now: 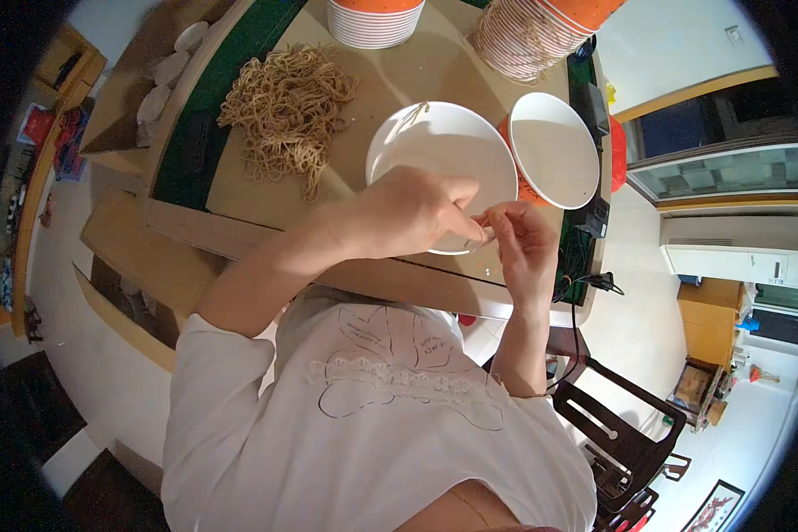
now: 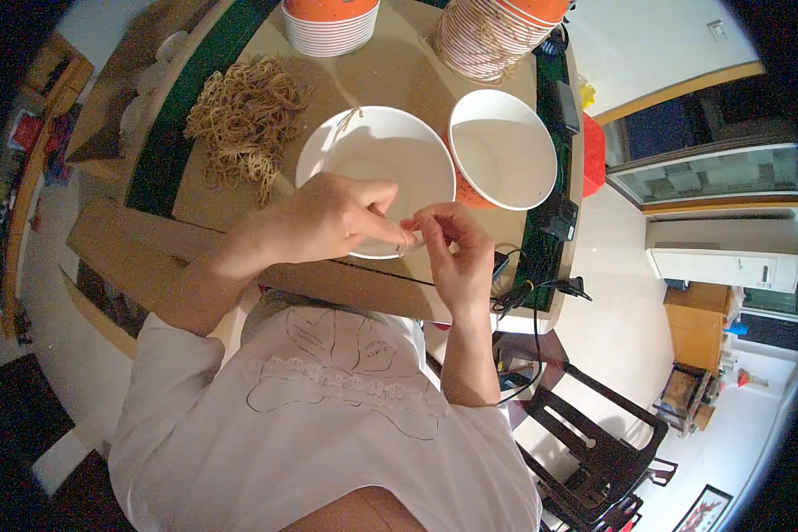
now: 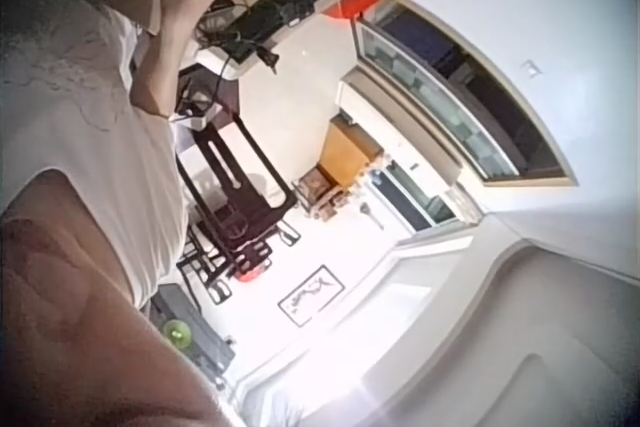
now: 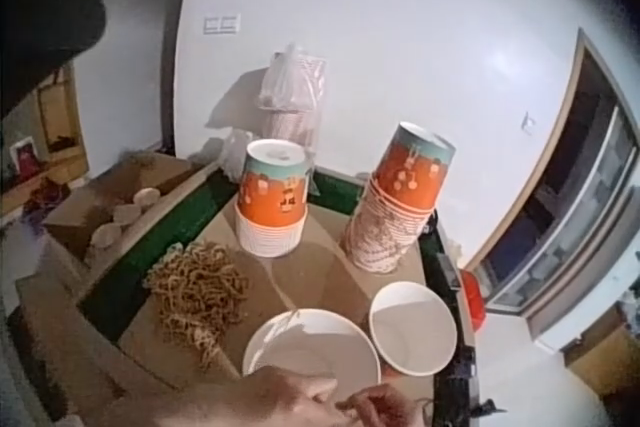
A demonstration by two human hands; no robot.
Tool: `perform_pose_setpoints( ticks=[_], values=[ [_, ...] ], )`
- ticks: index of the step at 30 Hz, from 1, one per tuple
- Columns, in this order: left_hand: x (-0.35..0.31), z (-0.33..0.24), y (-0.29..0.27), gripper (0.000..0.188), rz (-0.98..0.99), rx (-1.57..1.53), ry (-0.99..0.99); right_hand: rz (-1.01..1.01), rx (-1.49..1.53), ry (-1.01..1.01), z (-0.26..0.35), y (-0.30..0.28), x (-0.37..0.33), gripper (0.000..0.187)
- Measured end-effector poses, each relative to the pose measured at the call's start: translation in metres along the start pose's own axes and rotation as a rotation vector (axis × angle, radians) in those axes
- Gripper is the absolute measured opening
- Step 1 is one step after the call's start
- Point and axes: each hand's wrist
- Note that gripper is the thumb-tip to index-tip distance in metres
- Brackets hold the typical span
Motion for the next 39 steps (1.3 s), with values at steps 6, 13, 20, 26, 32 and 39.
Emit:
perform_pose_setpoints(
  ticks=[6, 13, 20, 26, 32, 39],
  values=[
    [0.006, -0.01, 0.008, 0.012, 0.012, 0.29, 0.119, 0.007, -0.16, -0.091, -0.011, 0.0, -0.004, 0.005],
    [-0.002, -0.016, 0.015, 0.011, -0.06, -0.323, -0.26, -0.19, -0.03, -0.167, -0.023, 0.024, -0.019, 0.005],
    [0.011, -0.008, 0.004, 0.013, 0.041, -1.139, -0.769, -0.476, -0.136, -0.375, -0.028, 0.037, -0.026, 0.012],
    [0.007, 0.003, 0.016, 0.012, -0.043, -1.324, -0.799, -0.463, -0.227, -0.487, -0.028, 0.039, -0.017, 0.017],
    [0.009, 0.0, 0.007, 0.014, -0.102, -1.205, -0.828, -0.412, -0.376, -0.562, -0.029, 0.04, -0.017, 0.023],
    [0.007, 0.001, 0.017, 0.013, -0.199, -0.746, -0.647, -0.392, -0.326, -0.429, -0.019, 0.041, -0.02, 0.024]
  ],
)
Point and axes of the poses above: each hand's wrist, its own x-axis towards the middle knuckle, its own y-axis out of the palm, z = x × y, and after that the axes turned 2 degrees about y, right-handed
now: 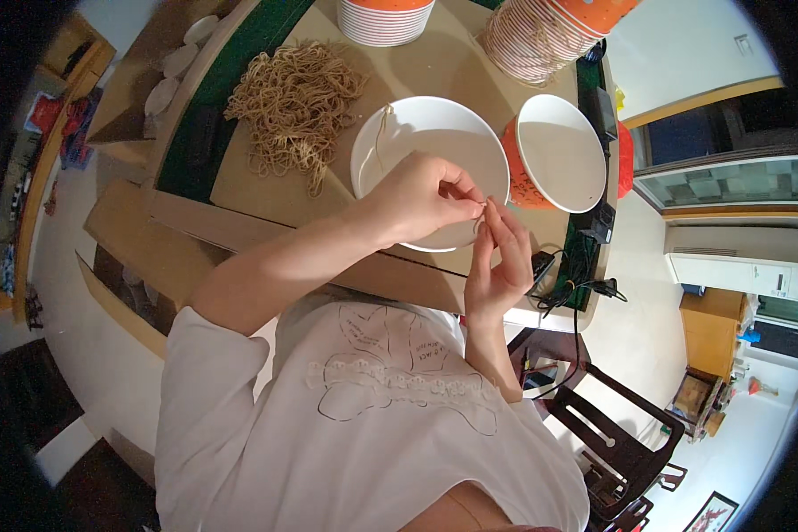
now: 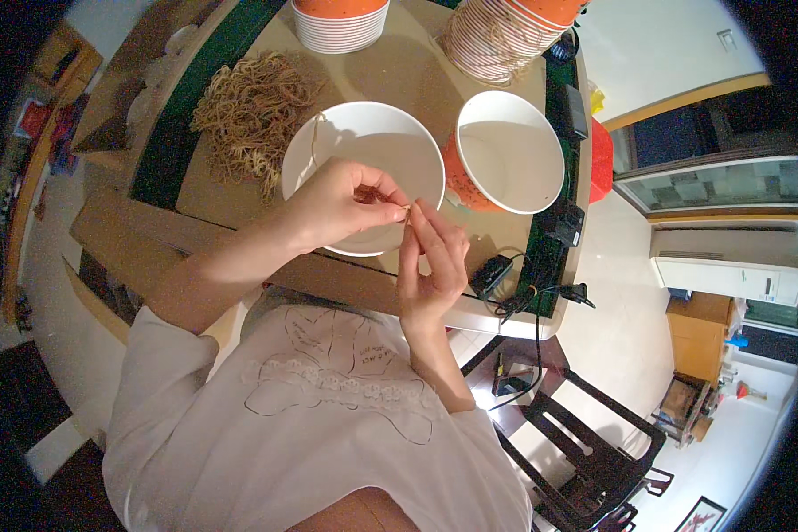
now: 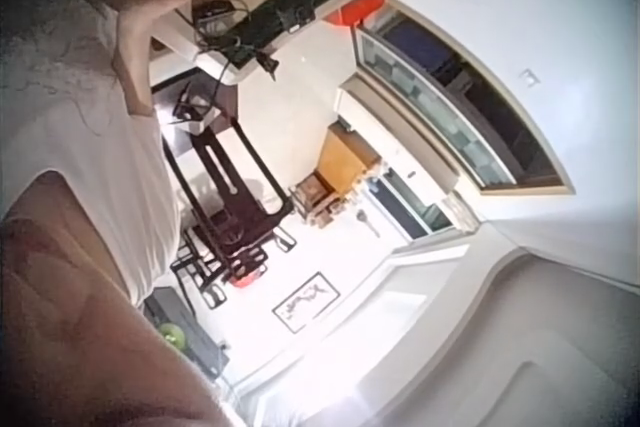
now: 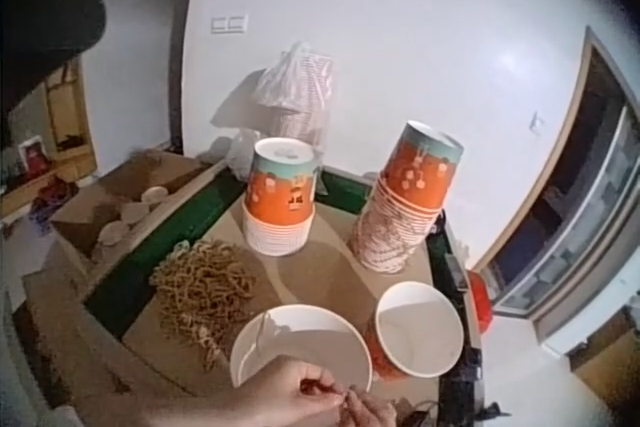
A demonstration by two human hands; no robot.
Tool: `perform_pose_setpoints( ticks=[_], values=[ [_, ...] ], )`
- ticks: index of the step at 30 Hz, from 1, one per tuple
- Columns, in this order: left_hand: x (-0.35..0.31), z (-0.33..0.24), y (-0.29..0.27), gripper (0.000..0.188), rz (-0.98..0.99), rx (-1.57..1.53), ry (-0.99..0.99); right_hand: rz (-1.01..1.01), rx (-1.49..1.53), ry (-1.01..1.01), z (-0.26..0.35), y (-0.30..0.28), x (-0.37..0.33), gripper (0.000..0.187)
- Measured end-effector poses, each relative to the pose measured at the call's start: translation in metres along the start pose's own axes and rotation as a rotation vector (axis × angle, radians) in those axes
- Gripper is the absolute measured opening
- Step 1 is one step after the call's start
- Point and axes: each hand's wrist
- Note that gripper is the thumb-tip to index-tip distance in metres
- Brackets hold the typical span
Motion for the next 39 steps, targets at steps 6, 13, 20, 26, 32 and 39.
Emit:
perform_pose_setpoints(
  ticks=[6, 13, 20, 26, 32, 39],
  values=[
    [-0.005, -0.011, -0.003, 0.012, 0.026, 0.152, 0.058, 0.034, 0.287, 0.19, -0.009, 0.0, 0.006, 0.012],
    [-0.007, -0.007, 0.0, 0.011, -0.055, 0.177, 0.141, 0.08, 0.402, 0.245, -0.012, -0.001, 0.006, 0.004],
    [-0.017, -0.009, 0.005, 0.014, -0.08, 0.404, 0.274, 0.072, 0.427, 0.287, -0.01, 0.0, 0.007, 0.006],
    [-0.014, -0.008, 0.006, 0.006, -0.176, 0.457, 0.336, 0.038, 0.38, 0.245, 0.001, 0.002, 0.011, 0.013],
    [-0.014, -0.012, 0.004, 0.008, -0.148, 0.368, 0.272, 0.068, 0.217, 0.219, -0.003, 0.001, 0.012, 0.015],
    [-0.012, -0.012, 0.004, 0.007, -0.149, 0.369, 0.261, 0.045, 0.234, 0.231, -0.003, 0.005, 0.011, 0.006]
  ],
)
Point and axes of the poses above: each hand's wrist, its own x-axis towards the middle knuckle, its own y-axis out of the palm, z = x × y, and after that the axes turned 2 degrees about y, right-handed
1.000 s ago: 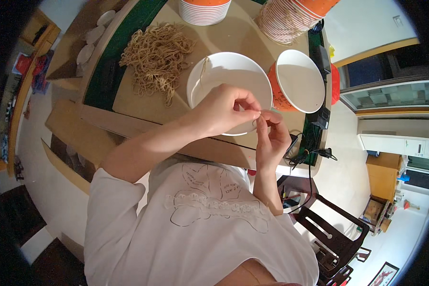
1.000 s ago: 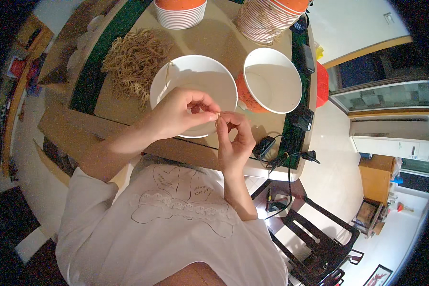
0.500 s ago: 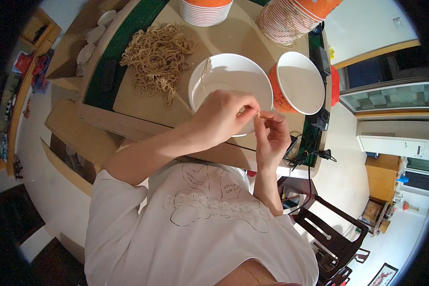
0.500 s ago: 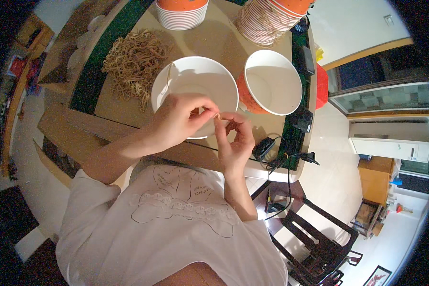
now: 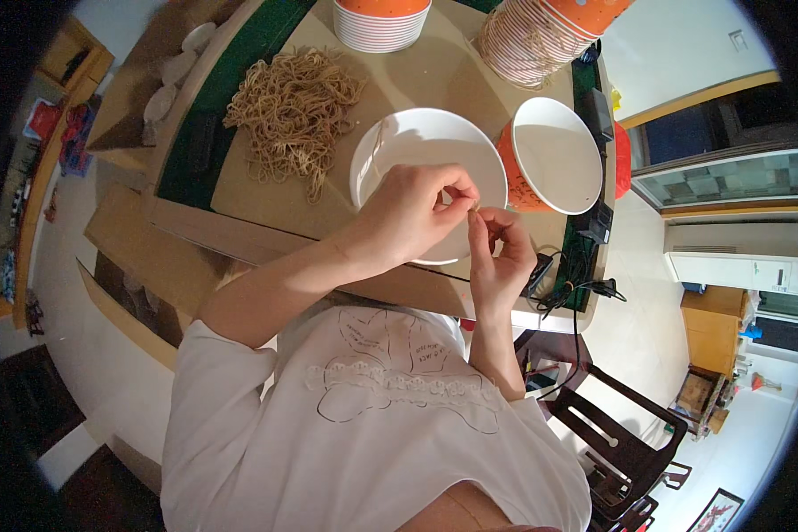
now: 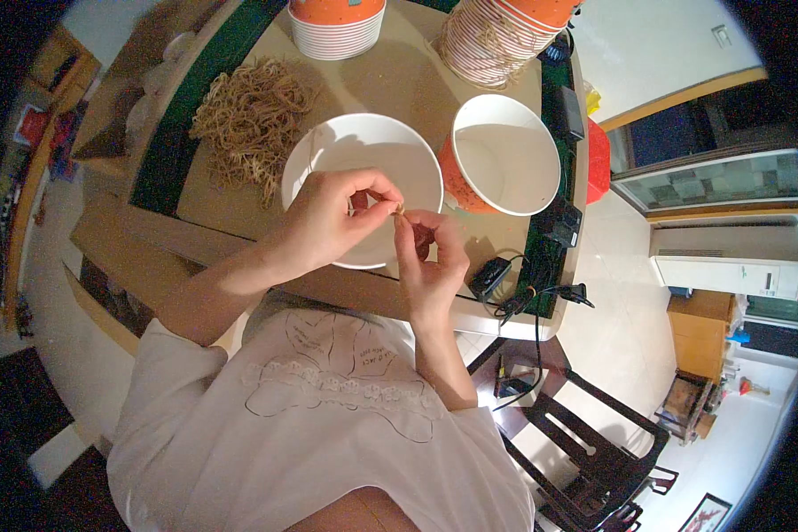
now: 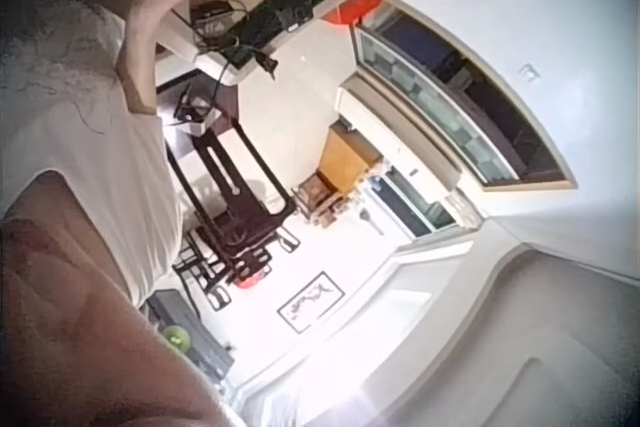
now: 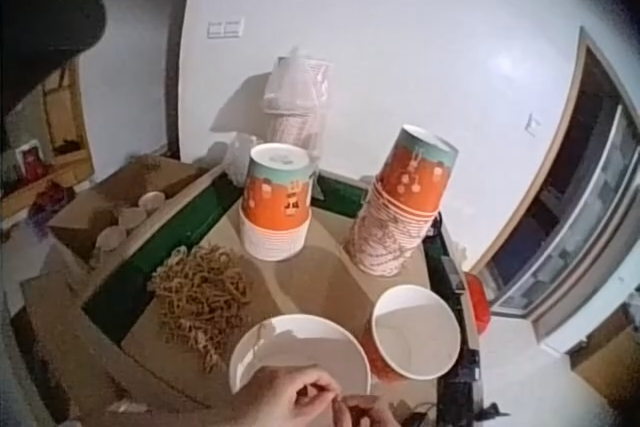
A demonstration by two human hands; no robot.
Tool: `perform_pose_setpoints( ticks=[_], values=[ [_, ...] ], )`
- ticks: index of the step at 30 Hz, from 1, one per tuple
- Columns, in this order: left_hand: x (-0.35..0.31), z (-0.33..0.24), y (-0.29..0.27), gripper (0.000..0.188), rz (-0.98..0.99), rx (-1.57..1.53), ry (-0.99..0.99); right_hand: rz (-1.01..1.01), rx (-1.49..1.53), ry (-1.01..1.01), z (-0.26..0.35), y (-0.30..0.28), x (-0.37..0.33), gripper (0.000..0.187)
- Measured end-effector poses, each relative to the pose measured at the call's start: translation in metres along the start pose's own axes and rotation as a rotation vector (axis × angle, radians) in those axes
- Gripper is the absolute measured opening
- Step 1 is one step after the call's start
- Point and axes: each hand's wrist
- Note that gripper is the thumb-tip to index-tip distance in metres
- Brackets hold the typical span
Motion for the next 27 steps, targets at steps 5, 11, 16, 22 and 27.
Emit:
perform_pose_setpoints(
  ticks=[5, 11, 16, 22, 27],
  values=[
    [-0.001, 0.004, 0.001, 0.008, -0.014, 0.017, 0.035, -0.013, 0.02, 0.029, 0.0, 0.002, -0.001, 0.005],
    [0.0, 0.002, 0.001, 0.012, -0.033, -0.104, 0.014, -0.033, 0.037, 0.015, -0.002, 0.002, -0.001, 0.004],
    [0.001, 0.001, 0.002, 0.007, -0.114, 0.118, 0.118, -0.027, -0.123, -0.051, -0.001, -0.001, -0.002, 0.006],
    [0.003, 0.0, 0.005, 0.006, -0.197, 0.198, 0.223, -0.012, -0.102, -0.057, -0.004, -0.002, -0.001, 0.007],
    [0.002, -0.003, 0.004, 0.006, -0.103, 0.162, 0.182, 0.031, -0.213, -0.031, 0.014, -0.008, 0.005, 0.009]
  ],
)
Point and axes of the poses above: each hand's wrist, its own x-axis towards the middle knuckle, its own y-axis out of the palm, z = x × y, and after that the axes turned 2 degrees about y, right-handed
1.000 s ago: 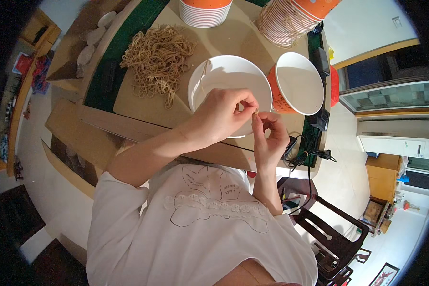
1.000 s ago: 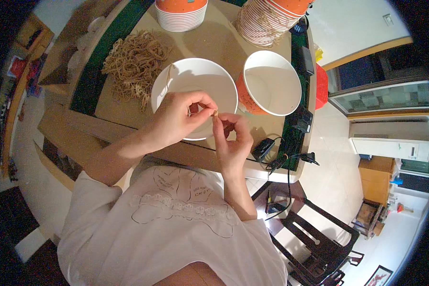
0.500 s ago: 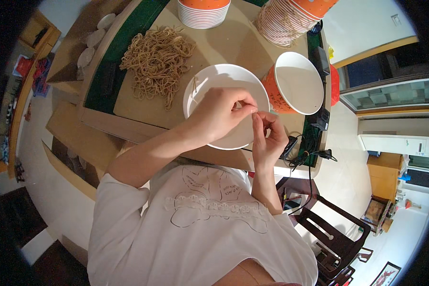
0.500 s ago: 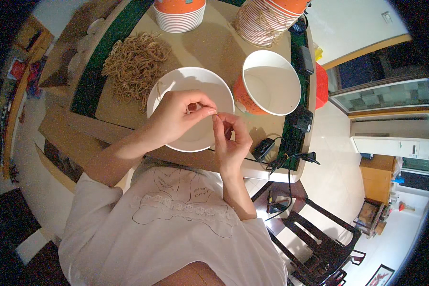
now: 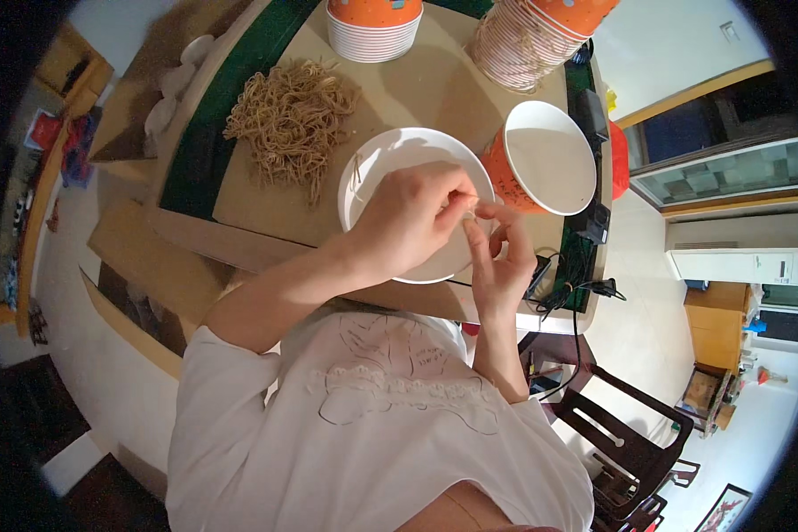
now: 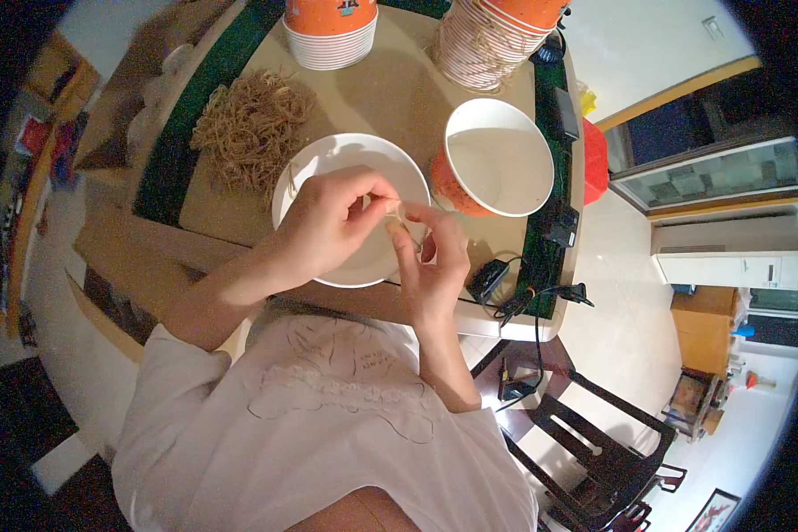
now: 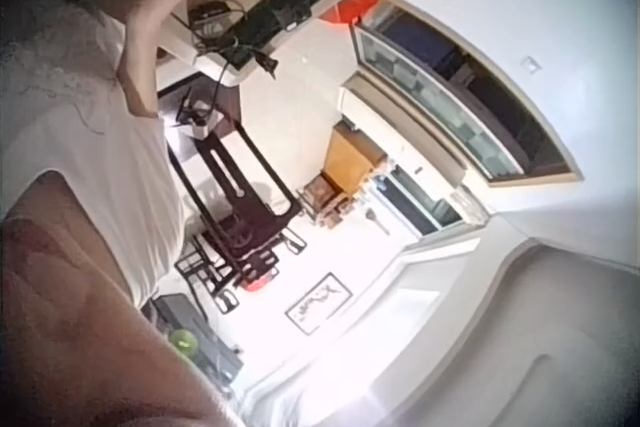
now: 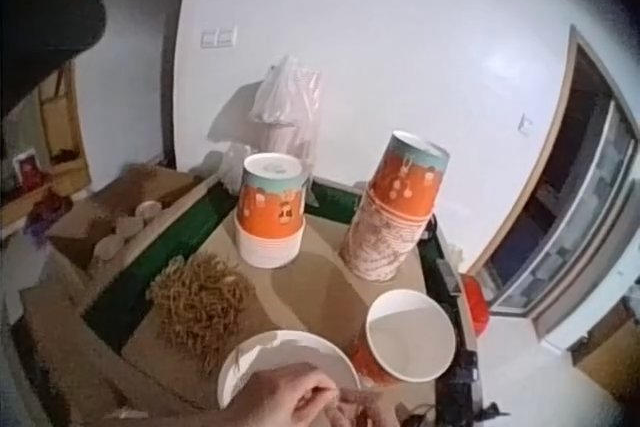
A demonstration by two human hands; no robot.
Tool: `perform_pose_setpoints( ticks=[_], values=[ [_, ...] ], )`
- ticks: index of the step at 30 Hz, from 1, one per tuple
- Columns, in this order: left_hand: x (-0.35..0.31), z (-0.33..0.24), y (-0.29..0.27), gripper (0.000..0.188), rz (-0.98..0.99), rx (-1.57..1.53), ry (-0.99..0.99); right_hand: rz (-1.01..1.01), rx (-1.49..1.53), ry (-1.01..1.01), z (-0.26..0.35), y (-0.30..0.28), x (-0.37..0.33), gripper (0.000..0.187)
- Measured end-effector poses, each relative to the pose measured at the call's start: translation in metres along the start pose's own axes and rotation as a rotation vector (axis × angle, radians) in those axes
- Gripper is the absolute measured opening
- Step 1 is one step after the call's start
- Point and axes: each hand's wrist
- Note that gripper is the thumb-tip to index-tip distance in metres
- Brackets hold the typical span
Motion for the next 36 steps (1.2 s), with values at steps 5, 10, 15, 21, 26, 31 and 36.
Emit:
perform_pose_setpoints(
  ticks=[5, 10, 15, 21, 26, 31, 36],
  values=[
    [0.005, -0.021, -0.013, 0.008, 0.073, -0.021, -0.013, -0.026, 0.218, -0.038, -0.006, -0.01, 0.006, 0.01],
    [0.009, -0.034, -0.027, 0.007, 0.233, -0.083, 0.009, 0.029, 0.131, -0.166, -0.004, -0.021, 0.002, 0.012],
    [0.014, -0.049, -0.031, 0.007, 0.207, -0.332, -0.102, 0.024, 0.151, -0.178, -0.016, -0.025, -0.003, 0.013],
    [0.019, -0.05, -0.022, 0.008, 0.209, -0.668, -0.209, 0.142, 0.123, -0.111, -0.034, -0.031, -0.011, 0.024],
    [0.02, -0.051, -0.014, 0.008, 0.318, -0.567, -0.124, 0.121, 0.271, -0.082, -0.001, -0.038, -0.008, 0.046],
    [0.011, -0.044, -0.044, 0.029, 0.156, 0.102, -0.006, -0.081, 0.377, 0.1, -0.01, -0.042, -0.002, 0.021],
    [-0.015, 0.021, -0.06, 0.035, 0.161, 0.207, -0.099, -0.135, 0.074, 0.024, 0.0, -0.042, -0.017, 0.025]
  ],
)
Point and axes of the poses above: each hand's wrist, its own x-axis towards the middle knuckle, its own y-axis out of the palm, z = x × y, and after that the axes turned 2 degrees about y, right-handed
